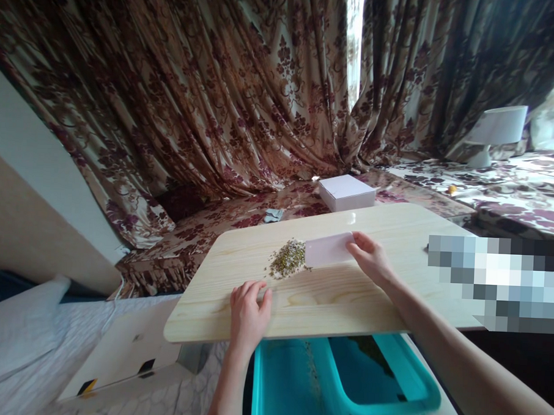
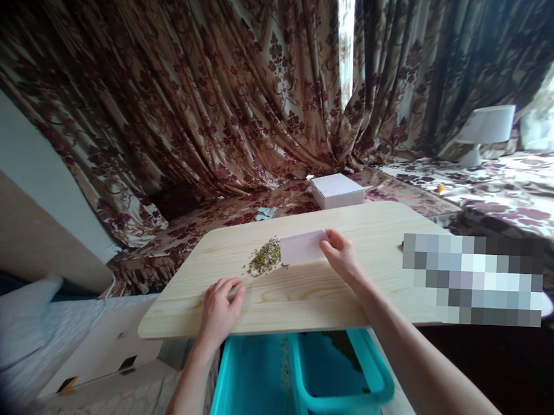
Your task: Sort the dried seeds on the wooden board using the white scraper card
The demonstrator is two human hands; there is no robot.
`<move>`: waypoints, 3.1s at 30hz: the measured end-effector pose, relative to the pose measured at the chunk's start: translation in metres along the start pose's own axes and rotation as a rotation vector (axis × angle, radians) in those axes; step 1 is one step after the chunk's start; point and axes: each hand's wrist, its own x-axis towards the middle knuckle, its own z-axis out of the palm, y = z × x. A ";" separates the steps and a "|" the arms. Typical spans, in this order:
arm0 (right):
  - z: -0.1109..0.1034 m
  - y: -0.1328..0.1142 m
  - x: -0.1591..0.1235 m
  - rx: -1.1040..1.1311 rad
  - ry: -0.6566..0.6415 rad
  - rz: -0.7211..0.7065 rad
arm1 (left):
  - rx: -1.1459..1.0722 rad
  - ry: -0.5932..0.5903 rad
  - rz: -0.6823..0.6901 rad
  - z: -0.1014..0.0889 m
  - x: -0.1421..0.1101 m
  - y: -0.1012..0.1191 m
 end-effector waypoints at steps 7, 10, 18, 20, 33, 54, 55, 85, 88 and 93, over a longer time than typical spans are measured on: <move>0.000 0.005 0.002 -0.018 0.018 -0.037 | 0.009 0.018 0.020 0.001 0.000 -0.001; 0.004 0.005 0.001 0.006 -0.019 -0.053 | 0.013 0.018 0.018 0.001 0.000 -0.001; 0.014 0.010 0.001 -0.043 -0.111 -0.111 | 0.013 0.009 0.019 0.001 0.000 -0.002; 0.012 0.009 0.001 -0.054 -0.109 -0.104 | 0.009 0.009 0.017 0.001 0.000 -0.002; 0.011 -0.006 -0.003 -0.046 -0.084 -0.067 | 0.005 0.008 0.004 -0.001 0.001 0.001; -0.001 -0.002 -0.001 -0.040 0.018 0.004 | -0.002 0.000 0.013 0.000 0.000 -0.001; -0.001 -0.002 -0.001 -0.038 0.016 0.008 | -0.002 -0.001 0.014 0.000 0.000 -0.001; 0.005 -0.019 -0.007 -0.027 -0.020 0.054 | 0.000 0.004 0.003 0.001 0.000 -0.001; 0.005 -0.020 -0.008 -0.017 -0.022 0.070 | 0.004 0.004 0.003 0.001 0.000 -0.001; 0.004 -0.019 -0.008 -0.032 -0.015 0.085 | 0.007 0.013 0.009 0.001 -0.001 -0.002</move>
